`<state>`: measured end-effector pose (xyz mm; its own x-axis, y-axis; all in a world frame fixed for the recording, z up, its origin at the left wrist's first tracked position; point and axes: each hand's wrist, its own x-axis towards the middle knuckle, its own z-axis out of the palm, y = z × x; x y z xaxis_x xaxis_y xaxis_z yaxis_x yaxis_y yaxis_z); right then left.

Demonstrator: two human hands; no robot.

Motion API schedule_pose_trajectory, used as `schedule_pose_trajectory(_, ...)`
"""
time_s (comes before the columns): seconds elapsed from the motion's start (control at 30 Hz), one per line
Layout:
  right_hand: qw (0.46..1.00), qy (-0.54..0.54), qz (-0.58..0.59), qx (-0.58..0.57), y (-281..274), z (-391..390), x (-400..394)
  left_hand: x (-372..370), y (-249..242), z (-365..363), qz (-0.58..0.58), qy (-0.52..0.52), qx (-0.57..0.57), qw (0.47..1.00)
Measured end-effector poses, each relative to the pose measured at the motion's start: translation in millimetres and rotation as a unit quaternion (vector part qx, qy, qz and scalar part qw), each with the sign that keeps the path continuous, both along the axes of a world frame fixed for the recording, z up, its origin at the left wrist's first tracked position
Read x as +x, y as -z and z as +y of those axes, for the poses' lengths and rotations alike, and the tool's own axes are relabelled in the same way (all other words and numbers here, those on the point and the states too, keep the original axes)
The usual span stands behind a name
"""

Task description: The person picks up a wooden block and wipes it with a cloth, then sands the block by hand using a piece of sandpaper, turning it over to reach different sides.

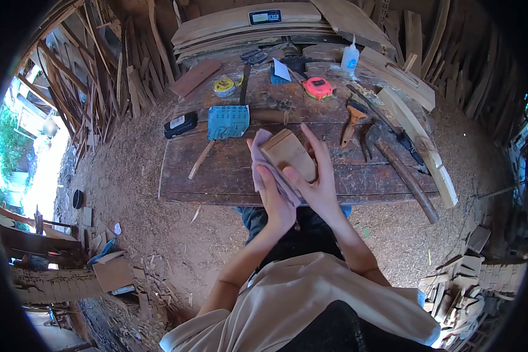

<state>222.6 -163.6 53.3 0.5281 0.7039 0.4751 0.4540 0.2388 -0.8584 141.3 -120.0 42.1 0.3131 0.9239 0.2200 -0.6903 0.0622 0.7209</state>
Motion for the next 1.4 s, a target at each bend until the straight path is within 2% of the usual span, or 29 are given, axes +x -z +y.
schedule_pose_trajectory(0.07, 0.992, -0.030, -0.102, 0.071, 2.8, 6.1, 7.5, -1.9, 3.5, -1.1, -0.025, 0.014, 0.016, 0.999)
schedule_pose_trajectory(0.17, 0.995, -0.054, -0.076, 0.021, -3.9, -3.2, 0.9, -7.1, -0.5, 18.1, -0.039, 0.033, 0.045, 0.998)
schedule_pose_trajectory(0.23, 0.994, -0.067, -0.081, -0.003, -2.4, -11.6, -0.9, -9.8, -6.0, 31.6, 0.044, 0.017, 0.059, 0.997)
schedule_pose_trajectory(0.3, 0.993, -0.079, -0.085, -0.022, -1.7, -14.8, 1.2, -10.7, -9.8, 34.7, 0.063, 0.024, 0.070, 0.995)
schedule_pose_trajectory(0.37, 0.994, -0.082, -0.010, -0.064, -1.1, -16.4, 3.5, -8.4, -4.4, 32.9, 0.074, 0.033, 0.081, 0.993)
schedule_pose_trajectory(0.4, 0.995, -0.082, -0.008, -0.063, 0.7, -13.3, 6.7, -6.7, 0.2, 30.1, 0.080, 0.038, 0.085, 0.992)
schedule_pose_trajectory(0.47, 0.993, -0.069, 0.098, 0.002, 6.5, -3.5, 15.9, -2.1, 10.8, 23.3, 0.090, 0.048, 0.092, 0.991)
schedule_pose_trajectory(0.63, 0.981, -0.099, 0.161, -0.038, 21.1, -16.7, 2.8, 9.7, 23.8, 12.1, 0.104, 0.066, 0.108, 0.986)
schedule_pose_trajectory(0.67, 0.968, -0.123, 0.215, -0.042, 24.6, -20.3, -2.8, 0.5, 19.1, 22.6, 0.129, 0.126, 0.056, 0.982)
schedule_pose_trajectory(0.7, 0.951, -0.147, 0.268, -0.046, 28.7, -21.9, -4.6, 5.2, 17.4, 25.5, 0.128, 0.125, 0.054, 0.982)
schedule_pose_trajectory(0.77, 0.947, -0.138, 0.286, -0.054, 35.9, -21.9, 0.8, 10.5, 15.8, 28.0, 0.155, 0.008, 0.153, 0.976)
schedule_pose_trajectory(0.8, 0.932, -0.138, 0.333, -0.045, 32.1, -20.2, 7.6, 10.5, 17.7, 20.6, 0.158, 0.009, 0.154, 0.975)
schedule_pose_trajectory(0.87, 0.905, -0.125, 0.406, -0.008, 19.6, -12.2, 16.1, 13.0, 25.8, -4.8, 0.192, -0.004, 0.266, 0.945)
schedule_pose_trajectory(0.9, 0.905, -0.125, 0.406, -0.005, 20.2, -11.0, 16.3, 12.6, 28.6, -10.9, 0.207, -0.011, 0.320, 0.924)
schedule_pose_trajectory(0.97, 0.920, -0.135, 0.367, -0.005, 27.6, -9.3, 17.1, 12.1, 34.0, -6.1, 0.217, 0.006, 0.298, 0.930)
schedule_pose_trajectory(1.03, 0.909, -0.147, 0.388, -0.029, 28.7, -15.3, 0.9, 13.1, 8.9, 2.9, 0.149, -0.014, 0.176, 0.973)
schedule_pose_trajectory(1.07, 0.919, -0.155, 0.361, -0.030, 30.8, -19.7, -6.0, 7.2, 1.4, 16.4, 0.188, -0.041, 0.205, 0.960)
schedule_pose_trajectory(1.1, 0.928, -0.163, 0.334, -0.031, 32.6, -22.9, -10.0, 4.4, -5.0, 25.5, 0.184, -0.025, 0.141, 0.972)
schedule_pose_trajectory(1.17, 0.912, -0.175, 0.368, -0.046, 21.4, -23.0, -9.4, -4.7, 0.0, 38.2, 0.132, 0.018, 0.131, 0.982)
schedule_pose_trajectory(1.27, 0.889, -0.181, 0.419, -0.033, 16.9, -9.8, -1.8, 3.3, -2.1, 7.2, 0.096, 0.003, 0.163, 0.982)
schedule_pose_trajectory(1.33, 0.878, -0.176, 0.445, -0.013, 20.5, -1.1, 5.4, 0.8, 14.8, 0.0, 0.093, -0.003, 0.189, 0.978)
schedule_pose_trajectory(1.37, 0.879, -0.176, 0.444, -0.012, 24.0, -0.9, 4.6, 0.7, 16.8, -0.5, 0.109, -0.025, 0.198, 0.974)
schedule_pose_trajectory(1.4, 0.899, -0.176, 0.400, -0.025, 28.2, -3.7, 2.1, 1.0, 9.7, 2.4, 0.087, -0.024, 0.161, 0.983)
